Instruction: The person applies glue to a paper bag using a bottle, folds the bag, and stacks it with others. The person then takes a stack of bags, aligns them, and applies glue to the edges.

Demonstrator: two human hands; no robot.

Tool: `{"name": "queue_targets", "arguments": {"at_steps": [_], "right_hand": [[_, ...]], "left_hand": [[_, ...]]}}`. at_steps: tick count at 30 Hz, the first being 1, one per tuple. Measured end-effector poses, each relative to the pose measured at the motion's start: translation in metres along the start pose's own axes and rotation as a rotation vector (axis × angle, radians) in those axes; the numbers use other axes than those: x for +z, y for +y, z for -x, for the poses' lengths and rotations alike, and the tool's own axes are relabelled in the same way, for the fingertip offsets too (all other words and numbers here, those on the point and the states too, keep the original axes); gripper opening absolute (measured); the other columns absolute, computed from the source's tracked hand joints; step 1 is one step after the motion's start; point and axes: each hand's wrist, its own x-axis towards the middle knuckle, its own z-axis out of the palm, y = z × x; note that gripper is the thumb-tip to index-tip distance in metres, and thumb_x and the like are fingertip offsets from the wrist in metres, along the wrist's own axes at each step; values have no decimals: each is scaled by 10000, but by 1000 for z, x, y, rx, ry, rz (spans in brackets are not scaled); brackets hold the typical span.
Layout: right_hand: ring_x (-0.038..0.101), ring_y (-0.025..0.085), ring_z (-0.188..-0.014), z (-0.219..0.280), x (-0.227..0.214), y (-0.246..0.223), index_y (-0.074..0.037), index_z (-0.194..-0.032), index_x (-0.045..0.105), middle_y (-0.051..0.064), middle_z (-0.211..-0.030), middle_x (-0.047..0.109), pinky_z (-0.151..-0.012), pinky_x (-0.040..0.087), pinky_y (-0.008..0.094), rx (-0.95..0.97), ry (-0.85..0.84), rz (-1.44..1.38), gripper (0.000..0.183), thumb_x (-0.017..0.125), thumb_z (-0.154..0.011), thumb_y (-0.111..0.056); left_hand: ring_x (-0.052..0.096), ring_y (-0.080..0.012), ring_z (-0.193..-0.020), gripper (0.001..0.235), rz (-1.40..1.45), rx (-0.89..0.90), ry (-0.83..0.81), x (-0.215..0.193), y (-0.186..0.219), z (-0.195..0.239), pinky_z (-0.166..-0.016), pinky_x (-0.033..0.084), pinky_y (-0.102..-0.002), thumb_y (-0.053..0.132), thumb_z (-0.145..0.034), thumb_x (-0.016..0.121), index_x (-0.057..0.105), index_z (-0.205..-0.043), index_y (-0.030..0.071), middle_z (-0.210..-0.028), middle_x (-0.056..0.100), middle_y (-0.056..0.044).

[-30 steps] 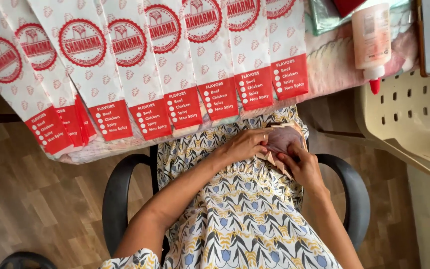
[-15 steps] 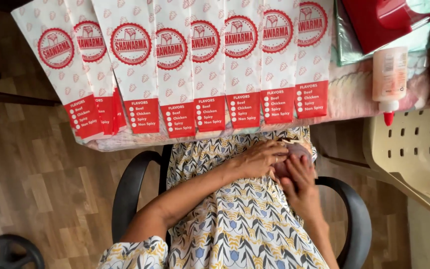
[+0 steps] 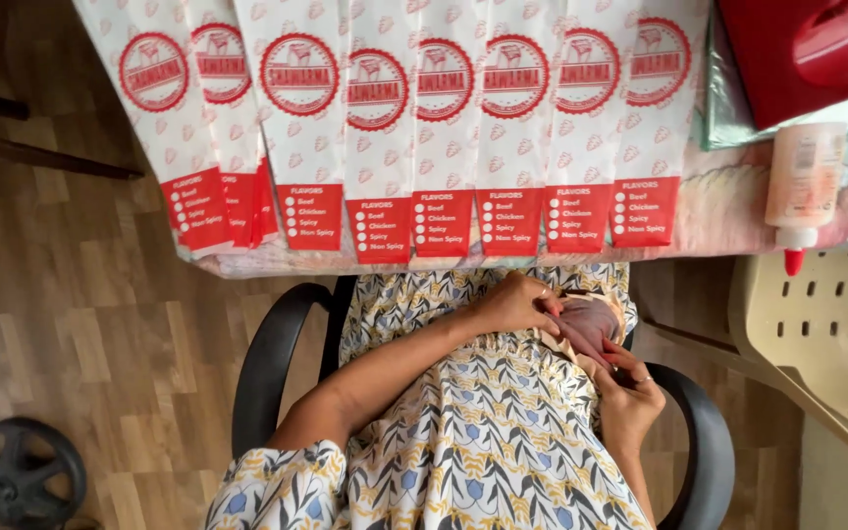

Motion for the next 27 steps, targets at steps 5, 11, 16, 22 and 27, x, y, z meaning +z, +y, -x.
{"name": "queue_targets", "arguments": {"at_steps": [5,11,16,22,27], "right_hand": [[712,268,-1151,-18,-20,24,-16,-801,657,232,-1229,714,-957,590,347,176,-125,-249,125,751,-798,67],[622,219,-1073,-52,-58,15,-50,-1059,692,103,-1223,692,-893,508,354,-25,-188,323,67,633,-1037,-26],[548,203,-748,-76,-33,-89,73,-1294,669,174,-988,628,-679,443,327,-742,28,388,219,628,-1266,-140],[541,500,-1386,-114,40,-179,94,-1504,533,333,-1520,498,-1088,512,618,-1039,-36,508,456,566,-1195,-240],[-47,491,-1522,-106,89,-192,-9,-1648,126,361,-1651,25,-1253,40,632,-598,-262,810,798,403,-1099,-518]], "left_hand": [[742,-268,-1056,182,26,117,-33,-6,-21,2,-1006,595,-400,-57,-816,733,779,-969,29,-1132,751,-154],[641,-312,-1154,180,-91,117,-100,-33,36,33,-1019,567,-384,-138,-852,580,667,-881,16,-1211,646,-223],[726,-244,-1127,542,-51,92,-169,-108,166,75,-883,668,-405,136,-972,664,452,-1470,151,-1337,674,-150],[233,-269,-1573,604,-942,-49,808,-212,157,80,-1352,168,-546,510,-1108,348,305,-1582,138,-1667,329,-122],[-211,-411,-1561,956,-1080,-444,774,-193,143,66,-1288,-114,-661,745,-1076,438,-147,-1644,246,-1662,-240,-260]]}}
